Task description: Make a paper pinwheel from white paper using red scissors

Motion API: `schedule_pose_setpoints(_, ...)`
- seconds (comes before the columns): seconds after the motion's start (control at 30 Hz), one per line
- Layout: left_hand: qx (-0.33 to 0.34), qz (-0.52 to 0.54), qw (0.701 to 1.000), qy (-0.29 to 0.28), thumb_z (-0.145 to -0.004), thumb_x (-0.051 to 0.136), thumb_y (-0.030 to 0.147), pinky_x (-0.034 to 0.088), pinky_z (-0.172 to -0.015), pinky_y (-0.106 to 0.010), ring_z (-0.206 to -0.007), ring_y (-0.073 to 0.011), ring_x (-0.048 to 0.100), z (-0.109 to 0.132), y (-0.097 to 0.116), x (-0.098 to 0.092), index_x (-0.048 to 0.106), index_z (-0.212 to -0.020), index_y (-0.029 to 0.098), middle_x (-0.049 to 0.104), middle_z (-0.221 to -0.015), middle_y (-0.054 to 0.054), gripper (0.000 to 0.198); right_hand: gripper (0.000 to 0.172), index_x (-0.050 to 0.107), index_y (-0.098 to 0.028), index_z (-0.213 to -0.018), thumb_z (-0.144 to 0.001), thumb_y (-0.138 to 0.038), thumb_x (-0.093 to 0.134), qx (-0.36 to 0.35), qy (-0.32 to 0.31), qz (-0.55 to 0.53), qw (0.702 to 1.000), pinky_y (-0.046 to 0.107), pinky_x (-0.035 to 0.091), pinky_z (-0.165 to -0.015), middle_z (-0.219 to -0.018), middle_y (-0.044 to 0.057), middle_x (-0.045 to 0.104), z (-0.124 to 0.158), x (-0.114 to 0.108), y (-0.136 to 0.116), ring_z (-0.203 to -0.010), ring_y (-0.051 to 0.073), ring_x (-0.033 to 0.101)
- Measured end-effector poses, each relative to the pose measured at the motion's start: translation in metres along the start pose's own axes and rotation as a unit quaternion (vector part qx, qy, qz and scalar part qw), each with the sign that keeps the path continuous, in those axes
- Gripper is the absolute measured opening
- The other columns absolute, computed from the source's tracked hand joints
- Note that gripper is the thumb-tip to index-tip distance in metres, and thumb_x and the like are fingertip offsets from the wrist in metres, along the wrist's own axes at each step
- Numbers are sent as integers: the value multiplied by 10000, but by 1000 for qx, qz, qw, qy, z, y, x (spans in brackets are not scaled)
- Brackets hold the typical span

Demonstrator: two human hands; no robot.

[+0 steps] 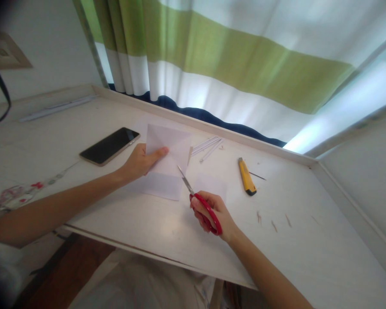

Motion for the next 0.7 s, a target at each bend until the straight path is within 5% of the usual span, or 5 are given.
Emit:
schedule_pose_setpoints(0.4,-12,2,1000,-5,-765,488,445,224,-199,-136,-229,-40,336,-2,-11,2,527,-566,130,392,-336,64,375,286,476,-162,-700,-808,-426,457,-2,-1,-8,1000,155,193,-270,-395,-75,401,-1,-1,5,-278,32,312)
schedule_pose_setpoints(0.7,-8,-4,1000,-6,-807,434,404,212,-194,-124,-198,-35,324,-2,-11,2,465,-478,142,368,-285,75,422,293,467,-161,-711,-774,-446,500,5,-7,-7,1000,146,195,-266,-406,-83,396,-4,-2,7,-275,26,312)
Point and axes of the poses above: each hand's wrist, its own z-axis away from the middle knuckle, its own x-axis out of the palm, y = z × x, the point moved 8 cm from there along -z, towards the middle knuckle
